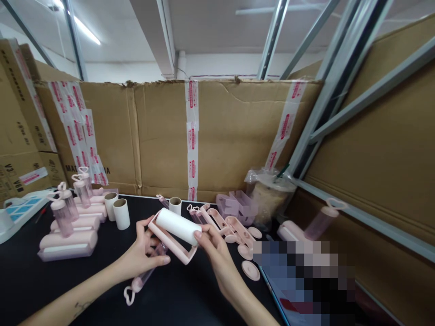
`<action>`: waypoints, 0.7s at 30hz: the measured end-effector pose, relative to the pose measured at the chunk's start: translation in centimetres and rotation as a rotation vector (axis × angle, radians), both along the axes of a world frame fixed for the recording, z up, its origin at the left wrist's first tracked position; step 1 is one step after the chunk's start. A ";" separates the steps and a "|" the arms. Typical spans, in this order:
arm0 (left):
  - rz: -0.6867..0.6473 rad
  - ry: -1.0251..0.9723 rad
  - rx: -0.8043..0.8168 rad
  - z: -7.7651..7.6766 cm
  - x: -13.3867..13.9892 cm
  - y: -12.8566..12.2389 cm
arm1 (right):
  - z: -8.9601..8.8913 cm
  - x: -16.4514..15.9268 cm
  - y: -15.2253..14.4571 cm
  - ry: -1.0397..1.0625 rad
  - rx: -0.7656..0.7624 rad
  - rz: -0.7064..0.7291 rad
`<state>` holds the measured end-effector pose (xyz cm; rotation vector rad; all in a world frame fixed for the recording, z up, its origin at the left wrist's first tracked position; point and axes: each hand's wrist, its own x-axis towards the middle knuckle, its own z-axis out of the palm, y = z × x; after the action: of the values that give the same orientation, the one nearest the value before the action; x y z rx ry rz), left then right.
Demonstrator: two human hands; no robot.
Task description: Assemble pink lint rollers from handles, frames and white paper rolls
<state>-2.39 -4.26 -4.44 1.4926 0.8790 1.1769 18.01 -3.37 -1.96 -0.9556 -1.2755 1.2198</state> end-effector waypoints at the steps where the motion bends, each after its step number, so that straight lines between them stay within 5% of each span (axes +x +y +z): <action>1: 0.003 0.001 0.012 0.0 0.0 0.0 | -0.1 0.0 0.0 0.008 -0.009 0.033; 6: -0.029 -0.071 -0.012 -0.5 0.1 0.3 | -0.6 -0.2 -0.3 0.098 -0.086 0.195; 10: -0.052 -0.186 -0.039 -0.3 -0.1 0.6 | -1.3 -0.5 0.0 0.170 -0.109 0.194; 14: -0.064 -0.260 -0.232 0.6 -1.0 1.1 | -1.9 -0.8 0.4 0.262 -0.152 0.194; 17: -0.132 -0.230 -0.396 0.9 -1.2 0.9 | -1.8 -1.1 0.2 0.237 -0.191 0.244; 21: -0.088 -0.150 -0.390 0.4 -0.7 0.4 | -1.6 -1.3 -0.4 0.134 -0.176 0.302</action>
<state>-3.05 -3.91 -3.99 1.1008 0.8730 0.9731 16.70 -3.72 -3.60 -0.8079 -1.2514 1.6254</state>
